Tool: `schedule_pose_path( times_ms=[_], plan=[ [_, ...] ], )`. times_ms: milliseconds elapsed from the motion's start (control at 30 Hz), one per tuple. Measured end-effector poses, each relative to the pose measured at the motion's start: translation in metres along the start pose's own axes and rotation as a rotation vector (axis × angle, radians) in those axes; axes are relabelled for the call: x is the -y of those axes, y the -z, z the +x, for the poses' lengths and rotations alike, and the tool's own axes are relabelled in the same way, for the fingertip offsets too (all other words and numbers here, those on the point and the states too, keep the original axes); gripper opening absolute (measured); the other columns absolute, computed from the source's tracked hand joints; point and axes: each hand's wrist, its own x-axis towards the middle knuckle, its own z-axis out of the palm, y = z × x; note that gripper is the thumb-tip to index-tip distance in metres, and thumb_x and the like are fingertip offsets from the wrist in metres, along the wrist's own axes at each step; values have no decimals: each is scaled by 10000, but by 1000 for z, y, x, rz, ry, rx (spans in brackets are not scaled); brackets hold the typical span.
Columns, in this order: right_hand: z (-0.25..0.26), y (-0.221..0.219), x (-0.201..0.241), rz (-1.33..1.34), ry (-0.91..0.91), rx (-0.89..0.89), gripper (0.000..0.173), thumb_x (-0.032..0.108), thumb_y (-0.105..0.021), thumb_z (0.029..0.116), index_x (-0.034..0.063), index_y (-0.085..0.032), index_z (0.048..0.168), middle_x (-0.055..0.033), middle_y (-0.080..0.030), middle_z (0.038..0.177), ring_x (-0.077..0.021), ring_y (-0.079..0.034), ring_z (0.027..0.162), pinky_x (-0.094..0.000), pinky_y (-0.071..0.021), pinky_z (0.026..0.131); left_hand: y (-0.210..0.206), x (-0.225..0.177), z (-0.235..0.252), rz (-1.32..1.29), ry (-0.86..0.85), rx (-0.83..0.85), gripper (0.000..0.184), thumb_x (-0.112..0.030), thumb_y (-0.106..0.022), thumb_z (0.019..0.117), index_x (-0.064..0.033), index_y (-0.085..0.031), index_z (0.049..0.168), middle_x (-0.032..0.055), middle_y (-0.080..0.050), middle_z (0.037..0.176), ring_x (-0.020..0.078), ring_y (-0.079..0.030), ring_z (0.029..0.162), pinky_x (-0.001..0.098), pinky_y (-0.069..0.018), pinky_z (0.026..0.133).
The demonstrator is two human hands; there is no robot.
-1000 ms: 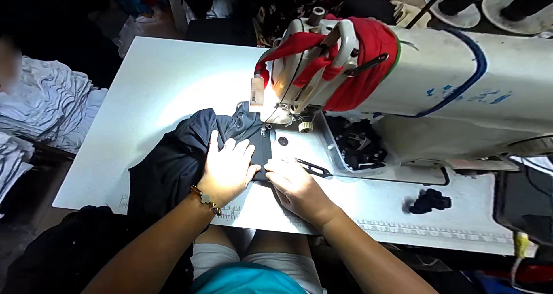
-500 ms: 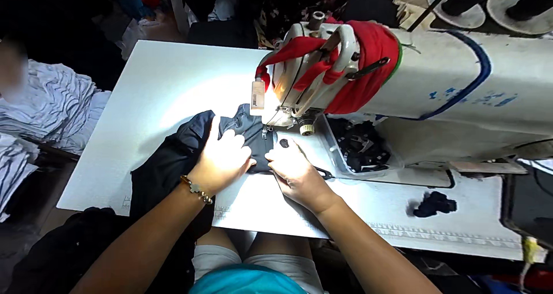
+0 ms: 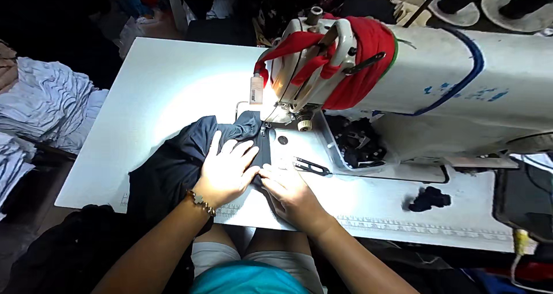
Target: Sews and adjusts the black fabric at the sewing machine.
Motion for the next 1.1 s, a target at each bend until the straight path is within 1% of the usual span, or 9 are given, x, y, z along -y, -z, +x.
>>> schedule_pose_path(
  times_ms=[233, 333, 467, 633, 767, 900, 1000, 1067, 1100],
  plan=[
    [-1, -1, -5, 14, -46, 14, 220, 69, -596, 886, 17, -771, 1009, -154, -739, 1191, -334, -665, 1216, -593, -388, 1145, -6, -8, -3, 19, 52, -37, 517, -435, -322, 1086, -217, -566, 1487, 2, -553, 1524, 278, -458, 1451, 678, -67, 1228],
    [0, -1, -6, 14, -58, 13, 208, 83, -603, 901, 23, -770, 1009, -150, -740, 1188, -327, -663, 1220, -586, -378, 1156, -7, -7, -1, 19, 46, -36, 518, -436, -316, 1090, -220, -563, 1490, 7, -550, 1526, 284, -459, 1448, 682, -65, 1226],
    [3, -1, -7, 32, -71, 11, 225, 63, -583, 885, 14, -776, 992, -151, -743, 1179, -328, -666, 1212, -585, -378, 1151, -8, -7, 1, 24, 54, -38, 518, -433, -319, 1090, -215, -556, 1496, 12, -551, 1524, 284, -459, 1448, 684, -61, 1225],
    [11, -3, -15, 21, -101, 6, 226, 47, -574, 923, 0, -773, 1019, -160, -738, 1204, -331, -666, 1223, -598, -375, 1153, -6, -5, 13, 28, 82, 1, 520, -420, -321, 1090, -207, -530, 1516, 21, -530, 1544, 294, -437, 1464, 684, -49, 1224],
    [14, -3, -19, 25, -112, 8, 227, 57, -584, 915, 11, -783, 1014, -148, -742, 1197, -319, -664, 1226, -558, -377, 1167, -5, -4, 17, 32, 92, 3, 513, -408, -333, 1088, -199, -537, 1510, 29, -535, 1539, 306, -442, 1460, 690, -58, 1222],
    [17, -3, -22, 43, -136, 0, 246, 60, -568, 932, 6, -782, 1039, -148, -742, 1208, -320, -660, 1236, -569, -356, 1174, -5, -4, 20, 31, 112, 22, 516, -408, -331, 1089, -201, -521, 1522, 18, -518, 1556, 302, -424, 1474, 688, -47, 1221],
    [24, -5, -30, 52, -139, 5, 237, 58, -573, 952, -18, -771, 1056, -173, -734, 1210, -352, -654, 1236, -611, -351, 1171, -4, -3, 27, 49, 137, 53, 518, -416, -326, 1097, -212, -489, 1545, 9, -486, 1581, 295, -408, 1482, 692, -36, 1219],
    [28, -7, -37, 42, -118, 5, 239, 68, -577, 958, -18, -771, 1069, -174, -733, 1213, -354, -654, 1238, -615, -352, 1169, 0, -1, 29, 66, 118, 27, 502, -402, -357, 1093, -175, -552, 1495, 50, -537, 1535, 314, -460, 1445, 699, -79, 1211],
    [29, -6, -41, 42, -107, 9, 236, 66, -577, 960, -17, -769, 1069, -175, -733, 1212, -349, -658, 1232, -616, -357, 1164, 3, 1, 27, 79, 83, -28, 465, -388, -408, 1082, -133, -643, 1392, 92, -619, 1428, 331, -533, 1374, 709, -134, 1200]
  ],
)
